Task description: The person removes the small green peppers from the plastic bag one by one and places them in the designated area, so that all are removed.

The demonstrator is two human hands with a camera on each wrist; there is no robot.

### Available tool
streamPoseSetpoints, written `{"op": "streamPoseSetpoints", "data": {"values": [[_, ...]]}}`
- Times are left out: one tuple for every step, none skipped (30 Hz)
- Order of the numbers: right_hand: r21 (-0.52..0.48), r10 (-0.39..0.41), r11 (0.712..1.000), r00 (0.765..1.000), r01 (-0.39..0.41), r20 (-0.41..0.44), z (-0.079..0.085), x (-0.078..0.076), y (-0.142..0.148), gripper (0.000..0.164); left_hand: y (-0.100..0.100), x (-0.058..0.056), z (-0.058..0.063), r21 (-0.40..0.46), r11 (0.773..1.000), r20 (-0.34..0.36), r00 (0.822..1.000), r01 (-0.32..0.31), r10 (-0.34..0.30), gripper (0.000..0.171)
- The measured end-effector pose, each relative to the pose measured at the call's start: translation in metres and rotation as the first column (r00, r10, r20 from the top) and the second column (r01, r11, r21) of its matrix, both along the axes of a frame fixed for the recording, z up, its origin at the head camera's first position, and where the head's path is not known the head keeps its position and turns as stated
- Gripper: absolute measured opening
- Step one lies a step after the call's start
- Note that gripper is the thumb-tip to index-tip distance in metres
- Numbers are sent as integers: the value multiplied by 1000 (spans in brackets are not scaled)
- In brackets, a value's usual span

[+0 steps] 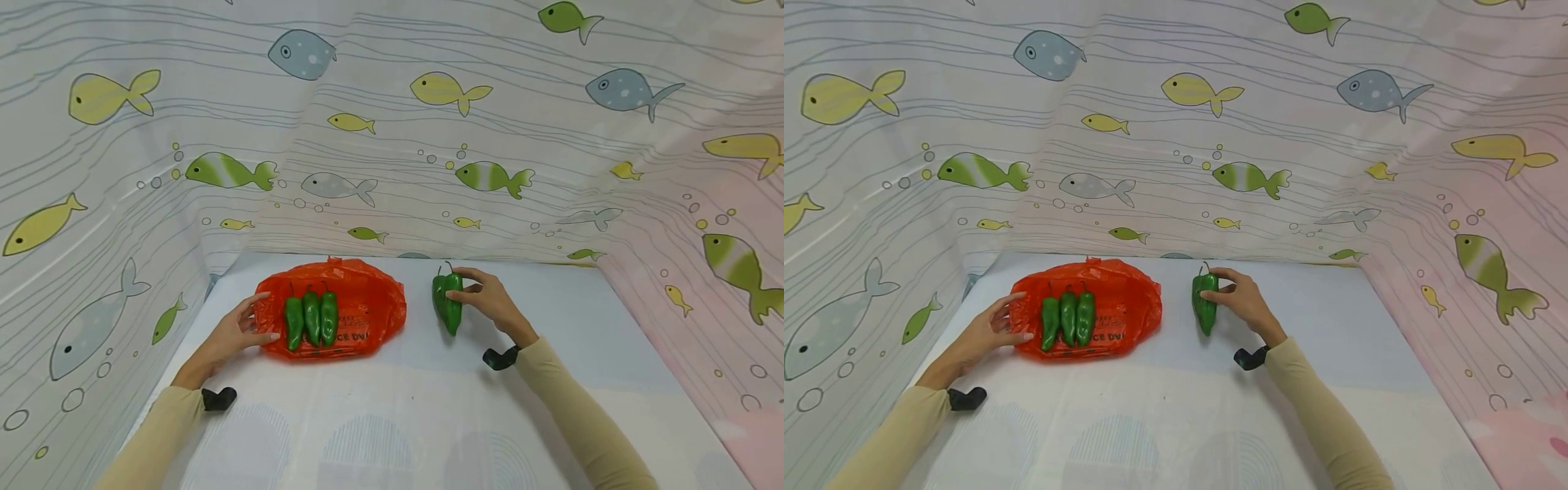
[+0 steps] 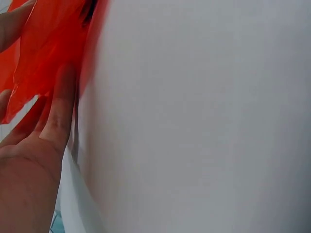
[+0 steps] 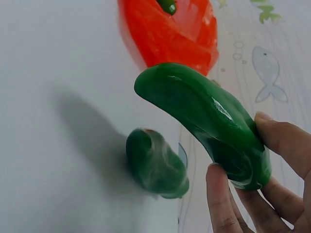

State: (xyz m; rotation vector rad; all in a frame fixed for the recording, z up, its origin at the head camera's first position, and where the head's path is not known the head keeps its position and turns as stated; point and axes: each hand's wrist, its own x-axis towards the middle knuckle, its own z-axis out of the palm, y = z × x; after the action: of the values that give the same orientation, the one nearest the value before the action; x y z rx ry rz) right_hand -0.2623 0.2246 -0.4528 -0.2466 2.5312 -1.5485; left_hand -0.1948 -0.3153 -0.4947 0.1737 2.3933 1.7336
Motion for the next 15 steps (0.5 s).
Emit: {"op": "streamPoseSetpoints", "data": {"values": [[1,-3,1000,1000,3,2,0,0,2,73,0,0,0,1,1000,-1,1000,1,-1,97],[-1,-5,1000,1000,5,3,-1,0,5,73,0,0,-1,3,1000,0,1000,-1,1,97],[-6,-8,1000,1000,8,6,-1,0,7,72,0,0,-1,3,1000,0,1000,-2,2,97],[-10,-12,1000,1000,12,9,-2,0,9,72,0,-1,-2,3,1000,1,1000,-3,3,97],[-12,-14,1000,1000,14,11,-2,-1,11,73,0,-1,-2,4,1000,3,1000,-3,3,96],[-16,-16,1000,1000,16,13,-3,-1,13,73,0,-1,-3,7,1000,3,1000,-2,2,96],[-20,-19,1000,1000,19,15,-4,-1,16,74,0,-1,-3,9,1000,1,1000,0,0,96],[-20,-22,1000,1000,22,15,-4,-1,18,75,0,-1,-3,9,1000,1,1000,0,0,96],[-20,-23,1000,1000,23,15,-5,-2,20,75,0,-1,-3,10,1000,-1,1000,2,-2,95],[-16,-24,1000,1000,25,14,-5,-2,22,76,0,-1,-3,15,1000,-1,1000,3,-3,95],[-13,-26,1000,1000,26,14,-6,-2,24,76,0,-1,-3,16,1000,-2,1000,4,-3,95],[-11,-28,1000,1000,28,14,-7,-2,26,76,0,-1,-3,19,1000,-3,1000,5,-5,95],[-8,-29,1000,999,29,12,-8,-2,28,77,0,-1,-2,18,1000,-4,1000,5,-5,94],[-7,-32,999,999,32,13,-9,-2,30,76,0,-1,-2,19,1000,-4,1000,7,-7,94],[-7,-35,999,999,35,13,-10,-2,32,76,1,-1,-2,20,1000,-5,1000,8,-8,94]]}}
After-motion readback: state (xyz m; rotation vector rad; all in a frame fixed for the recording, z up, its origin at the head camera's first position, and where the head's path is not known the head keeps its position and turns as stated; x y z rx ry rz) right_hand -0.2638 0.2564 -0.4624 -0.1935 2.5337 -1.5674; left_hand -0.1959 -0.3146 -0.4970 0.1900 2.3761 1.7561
